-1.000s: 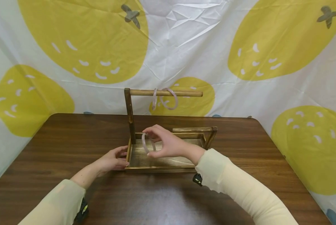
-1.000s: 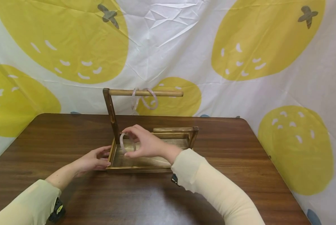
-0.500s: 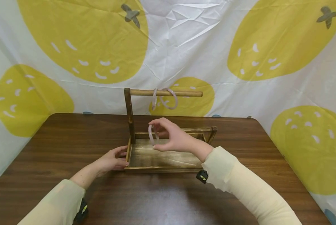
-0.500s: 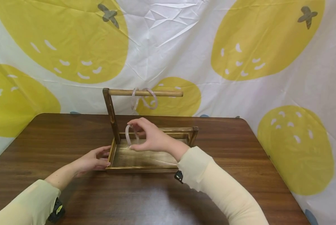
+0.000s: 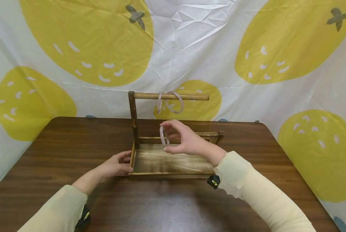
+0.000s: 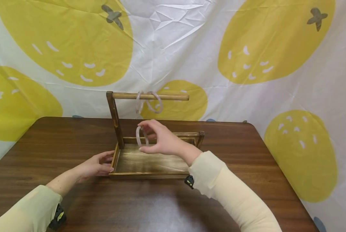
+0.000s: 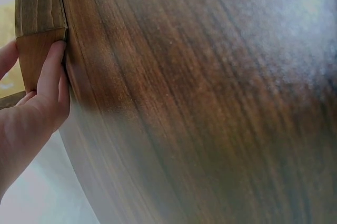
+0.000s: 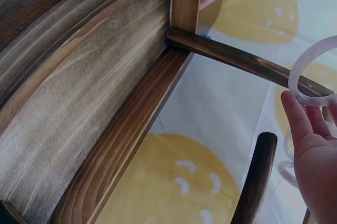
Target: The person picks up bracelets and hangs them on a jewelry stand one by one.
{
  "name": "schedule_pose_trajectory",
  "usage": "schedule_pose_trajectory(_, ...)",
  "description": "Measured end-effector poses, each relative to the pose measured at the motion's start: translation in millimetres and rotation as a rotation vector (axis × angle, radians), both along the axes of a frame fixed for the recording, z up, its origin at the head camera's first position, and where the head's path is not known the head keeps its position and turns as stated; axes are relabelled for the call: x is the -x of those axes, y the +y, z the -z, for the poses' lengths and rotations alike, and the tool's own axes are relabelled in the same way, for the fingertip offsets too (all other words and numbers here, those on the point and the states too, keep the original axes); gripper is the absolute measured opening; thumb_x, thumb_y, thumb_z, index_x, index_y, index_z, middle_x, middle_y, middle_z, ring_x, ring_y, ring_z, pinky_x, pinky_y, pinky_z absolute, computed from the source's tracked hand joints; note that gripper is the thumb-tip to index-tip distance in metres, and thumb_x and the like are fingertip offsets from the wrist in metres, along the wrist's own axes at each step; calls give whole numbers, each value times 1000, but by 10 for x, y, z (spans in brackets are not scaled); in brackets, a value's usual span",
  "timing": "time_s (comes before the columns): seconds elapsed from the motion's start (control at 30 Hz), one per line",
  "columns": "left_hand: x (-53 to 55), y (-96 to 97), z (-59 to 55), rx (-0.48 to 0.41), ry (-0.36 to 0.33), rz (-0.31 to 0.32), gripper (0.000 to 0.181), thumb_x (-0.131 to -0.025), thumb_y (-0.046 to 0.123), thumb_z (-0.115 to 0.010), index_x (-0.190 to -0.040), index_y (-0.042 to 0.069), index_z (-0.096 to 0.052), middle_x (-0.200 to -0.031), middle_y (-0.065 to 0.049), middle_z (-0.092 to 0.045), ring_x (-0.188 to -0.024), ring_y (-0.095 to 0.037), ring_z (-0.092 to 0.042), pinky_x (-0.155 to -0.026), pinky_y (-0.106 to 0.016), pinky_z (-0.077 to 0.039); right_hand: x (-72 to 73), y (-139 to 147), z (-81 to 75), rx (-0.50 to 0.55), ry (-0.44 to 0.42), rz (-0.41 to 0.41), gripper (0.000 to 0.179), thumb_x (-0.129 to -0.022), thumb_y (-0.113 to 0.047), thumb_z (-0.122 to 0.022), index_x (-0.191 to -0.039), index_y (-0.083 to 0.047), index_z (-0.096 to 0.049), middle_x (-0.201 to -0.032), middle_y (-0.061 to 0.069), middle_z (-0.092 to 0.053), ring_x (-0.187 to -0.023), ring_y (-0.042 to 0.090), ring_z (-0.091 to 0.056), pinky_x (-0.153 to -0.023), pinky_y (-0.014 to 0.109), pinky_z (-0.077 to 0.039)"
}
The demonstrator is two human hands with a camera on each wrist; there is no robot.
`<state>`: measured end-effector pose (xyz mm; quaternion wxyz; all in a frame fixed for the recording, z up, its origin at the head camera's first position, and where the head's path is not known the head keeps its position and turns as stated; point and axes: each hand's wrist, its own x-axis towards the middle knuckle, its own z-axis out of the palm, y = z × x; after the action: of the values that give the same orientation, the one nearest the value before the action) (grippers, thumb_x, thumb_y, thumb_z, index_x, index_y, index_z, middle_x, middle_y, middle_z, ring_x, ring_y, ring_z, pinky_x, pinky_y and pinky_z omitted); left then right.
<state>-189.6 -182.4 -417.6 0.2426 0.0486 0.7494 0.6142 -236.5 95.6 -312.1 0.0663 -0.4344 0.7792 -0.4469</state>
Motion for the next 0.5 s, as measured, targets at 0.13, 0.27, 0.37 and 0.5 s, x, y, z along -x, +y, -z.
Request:
schedule_pose_trajectory(0.13,3,1,-5,1,-2,-1,77,-87,-2,-58,-147,-7,-9,-142,-36,-24,-103,-23,-58,-92,-42,-51,17,48,-32,-1,1,3,64,-74,2,-74,-130,6,-42,-119,20,-49,-109,31,-53,-93,31,-51)
schedule_pose_trajectory(0.27,7,-2,-4,2,0,-2,77,-87,-2,-58,-147,-7,-9,-142,-36,-24,-103,-23,-58,-92,-42,-51,28,96,-64,2,-17,10,65,-76,4,-72,-132,6,-40,-121,20,-48,-110,30,-52,-94,32,-51)
schedule_pose_trajectory(0.37,7,-5,2,2,2,0,77,-87,-1,-58,-147,-6,-9,-143,-36,-24,-103,-23,-58,-92,-42,-51,30,131,-78,7,-30,15,64,-77,4,-71,-132,5,-40,-122,20,-47,-111,30,-51,-94,32,-51)
schedule_pose_trajectory(0.5,2,-7,1,0,4,5,77,-88,-1,-58,-147,-6,-9,-143,-37,-24,-104,-23,-58,-92,-42,-51,33,181,-90,10,-32,34,64,-77,3,-71,-133,5,-40,-122,19,-47,-112,29,-50,-95,30,-50)
